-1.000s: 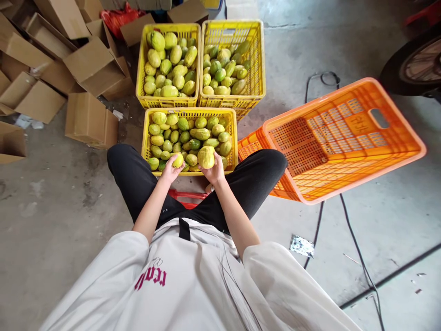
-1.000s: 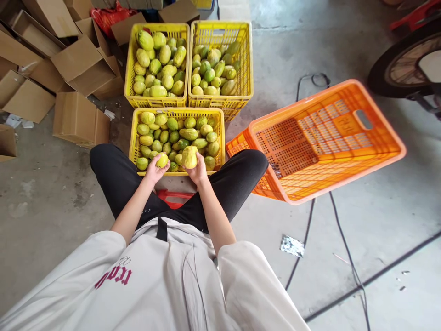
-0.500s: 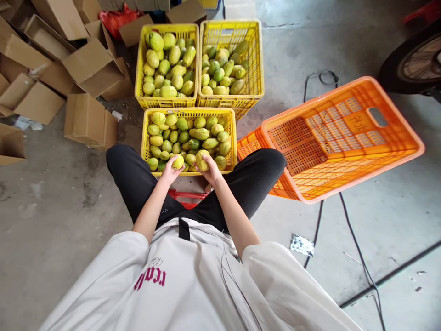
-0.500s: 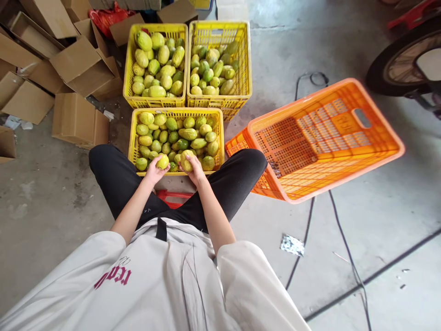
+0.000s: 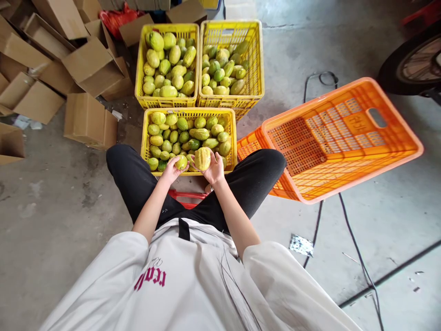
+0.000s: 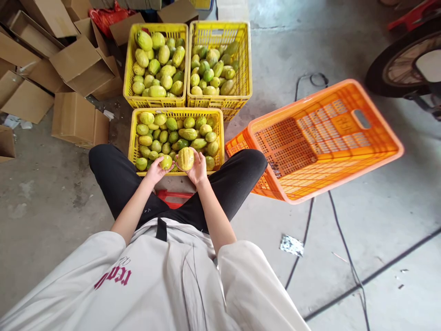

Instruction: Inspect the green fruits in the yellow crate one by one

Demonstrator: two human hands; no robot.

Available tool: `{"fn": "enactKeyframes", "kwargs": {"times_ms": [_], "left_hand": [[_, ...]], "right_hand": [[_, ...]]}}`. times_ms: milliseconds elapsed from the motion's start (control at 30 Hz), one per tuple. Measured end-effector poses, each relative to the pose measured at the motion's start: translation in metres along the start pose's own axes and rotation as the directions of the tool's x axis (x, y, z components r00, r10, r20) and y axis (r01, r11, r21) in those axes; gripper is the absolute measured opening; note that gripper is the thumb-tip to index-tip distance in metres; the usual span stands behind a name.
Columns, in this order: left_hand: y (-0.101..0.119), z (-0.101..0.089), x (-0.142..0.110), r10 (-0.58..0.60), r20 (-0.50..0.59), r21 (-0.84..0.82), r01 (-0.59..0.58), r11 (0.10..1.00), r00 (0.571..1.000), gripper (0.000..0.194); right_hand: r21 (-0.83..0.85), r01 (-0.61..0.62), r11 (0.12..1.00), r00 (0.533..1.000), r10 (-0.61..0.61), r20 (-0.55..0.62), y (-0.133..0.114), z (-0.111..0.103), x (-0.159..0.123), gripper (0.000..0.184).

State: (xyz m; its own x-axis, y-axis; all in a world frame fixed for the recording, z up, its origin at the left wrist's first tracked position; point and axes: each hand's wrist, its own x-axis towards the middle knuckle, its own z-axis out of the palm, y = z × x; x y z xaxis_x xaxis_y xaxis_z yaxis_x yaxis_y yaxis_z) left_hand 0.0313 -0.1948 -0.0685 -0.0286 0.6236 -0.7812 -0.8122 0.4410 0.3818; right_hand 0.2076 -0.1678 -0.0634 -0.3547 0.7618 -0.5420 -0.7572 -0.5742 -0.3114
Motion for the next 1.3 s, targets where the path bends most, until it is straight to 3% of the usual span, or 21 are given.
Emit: {"fn": "enactKeyframes", "kwargs": {"times_ms": [233, 400, 600, 967, 1167, 1300], "left_hand": [[-0.001, -0.001, 0.001, -0.025, 0.007, 0.014, 0.025, 1.0, 1.0, 0.014], [-0.001, 0.001, 0.0, -0.041, -0.003, 0.048, 0.041, 0.998, 0.999, 0.007], [0.0, 0.001, 0.0, -0.04, -0.03, 0.028, 0.041, 0.999, 0.999, 0.02], [0.0, -0.001, 0.002, -0.034, -0.031, 0.056, 0.035, 0.998, 0.999, 0.005], [0.0, -0.003, 0.002, -0.064, 0.017, 0.045, 0.064, 0.997, 0.998, 0.016], [0.0, -0.003, 0.001, -0.049, 0.046, 0.067, 0.046, 0.997, 0.998, 0.016]], "right_hand": [[0.039, 0.081, 0.996, 0.993, -0.077, -0.084, -0.004, 0.002, -0.001, 0.021], [0.03, 0.027, 0.999, 0.998, -0.025, -0.054, -0.003, -0.001, 0.001, 0.024], [-0.043, -0.002, 0.999, 0.999, 0.001, -0.039, 0.004, -0.005, 0.005, 0.025], [-0.104, -0.011, 0.995, 0.978, -0.011, -0.208, 0.008, -0.021, 0.019, 0.025], [-0.083, -0.01, 0.997, 0.98, -0.007, -0.2, 0.009, -0.017, 0.015, 0.026], [-0.029, -0.003, 1.0, 0.992, -0.001, -0.124, 0.006, -0.01, 0.011, 0.029]]}}
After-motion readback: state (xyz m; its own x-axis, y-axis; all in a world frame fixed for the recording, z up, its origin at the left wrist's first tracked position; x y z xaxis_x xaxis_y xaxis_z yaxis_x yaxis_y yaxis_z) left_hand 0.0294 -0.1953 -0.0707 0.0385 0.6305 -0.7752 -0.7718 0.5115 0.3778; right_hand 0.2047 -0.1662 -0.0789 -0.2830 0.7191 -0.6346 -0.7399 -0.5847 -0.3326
